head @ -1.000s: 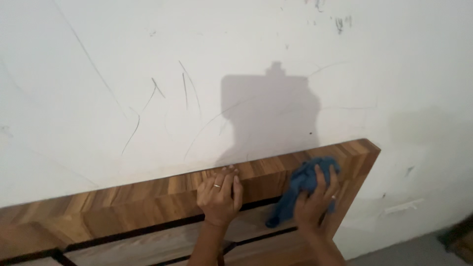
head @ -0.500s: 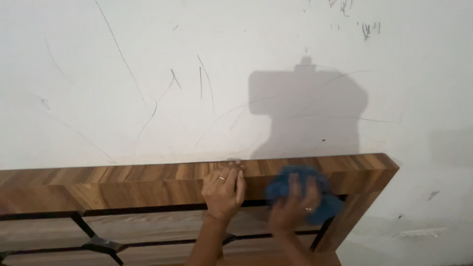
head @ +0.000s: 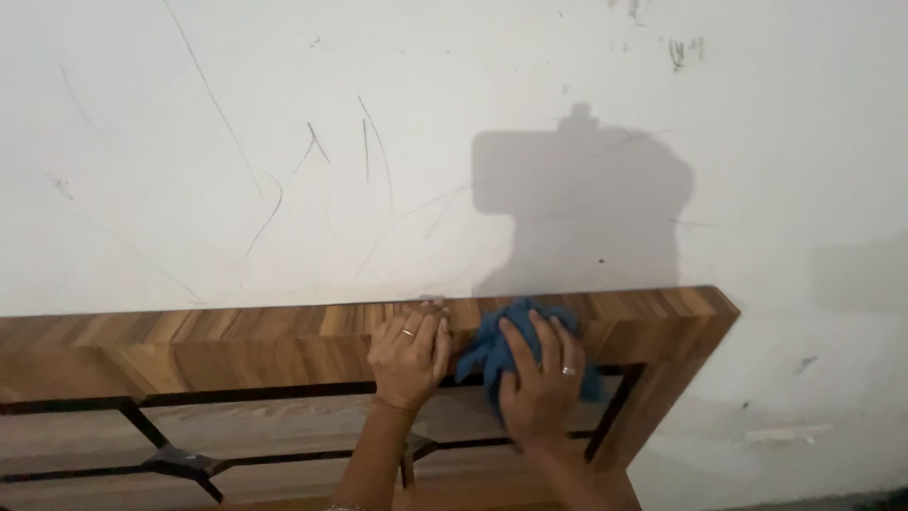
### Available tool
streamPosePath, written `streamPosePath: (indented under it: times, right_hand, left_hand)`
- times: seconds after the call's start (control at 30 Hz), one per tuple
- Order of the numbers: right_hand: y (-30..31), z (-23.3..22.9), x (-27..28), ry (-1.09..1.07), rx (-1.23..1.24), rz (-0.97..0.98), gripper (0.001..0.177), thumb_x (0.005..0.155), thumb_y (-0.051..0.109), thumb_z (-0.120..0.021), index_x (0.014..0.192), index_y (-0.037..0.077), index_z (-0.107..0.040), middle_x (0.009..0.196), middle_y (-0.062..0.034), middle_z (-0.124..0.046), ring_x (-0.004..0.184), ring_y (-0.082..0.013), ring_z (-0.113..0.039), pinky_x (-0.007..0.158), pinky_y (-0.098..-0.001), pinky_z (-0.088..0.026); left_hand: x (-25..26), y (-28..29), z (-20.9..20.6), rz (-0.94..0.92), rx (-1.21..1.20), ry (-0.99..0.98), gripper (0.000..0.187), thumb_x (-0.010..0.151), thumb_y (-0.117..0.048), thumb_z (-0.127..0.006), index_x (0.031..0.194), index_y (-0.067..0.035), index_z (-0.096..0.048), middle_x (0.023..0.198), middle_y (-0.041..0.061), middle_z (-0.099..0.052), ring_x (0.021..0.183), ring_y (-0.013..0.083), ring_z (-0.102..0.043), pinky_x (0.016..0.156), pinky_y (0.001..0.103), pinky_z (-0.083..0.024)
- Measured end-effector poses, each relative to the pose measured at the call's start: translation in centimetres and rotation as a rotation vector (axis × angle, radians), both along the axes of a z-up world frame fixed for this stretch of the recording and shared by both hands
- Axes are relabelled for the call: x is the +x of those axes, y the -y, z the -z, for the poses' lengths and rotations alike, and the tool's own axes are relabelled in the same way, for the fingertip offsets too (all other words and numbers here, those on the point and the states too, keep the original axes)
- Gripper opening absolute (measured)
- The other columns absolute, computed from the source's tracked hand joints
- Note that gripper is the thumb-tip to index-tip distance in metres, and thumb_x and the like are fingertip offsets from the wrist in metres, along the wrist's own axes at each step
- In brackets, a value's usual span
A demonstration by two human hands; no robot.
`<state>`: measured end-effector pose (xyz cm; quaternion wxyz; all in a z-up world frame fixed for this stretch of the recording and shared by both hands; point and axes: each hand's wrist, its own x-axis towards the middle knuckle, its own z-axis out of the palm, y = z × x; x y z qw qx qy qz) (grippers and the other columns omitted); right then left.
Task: The person wipes the wooden headboard of a bed using a blue cloth. They clean the top edge, the geometric metal frame, and the wooden panels, moving systematically across the surface.
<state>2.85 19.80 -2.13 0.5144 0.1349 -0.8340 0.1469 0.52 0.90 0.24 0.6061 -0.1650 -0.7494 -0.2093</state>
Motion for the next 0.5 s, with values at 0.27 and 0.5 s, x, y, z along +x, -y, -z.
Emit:
streamPosePath:
  times: [0.27,0.5]
  right_hand:
    - [-3.9,-5.2,0.3,0.184,-0.037,0.180,0.041,0.076,0.009,-0.065,0.116,0.015,-0.074,0.131,-0.0134,-0.064,0.125,-0.0356,-0.055,0.107,-0.0541,-0.038]
    - [1.3,-5.7,-0.1,0.300,0.086,-0.019,0.041,0.074,0.010,-0.062,0.112,0.017,-0.076,0.128,-0.0102,-0.070,0.117,-0.0323,-0.061,0.096,-0.0533,-0.035]
  left_hand:
    - [1.6,-0.2,-1.3,0.101,0.076,0.083,0.010,0.095,-0.009,-0.067,0.099,-0.004,-0.075,0.101,0.009,-0.077,0.096,0.0248,-0.073,0.084,0.038,-0.055]
    - [2.8,3.3,-1.5,0.238,-0.005,0.317,0.021,0.097,-0.011,-0.065,0.111,0.003,-0.074,0.110,0.019,-0.075,0.094,0.0330,-0.073,0.083,0.043,-0.057]
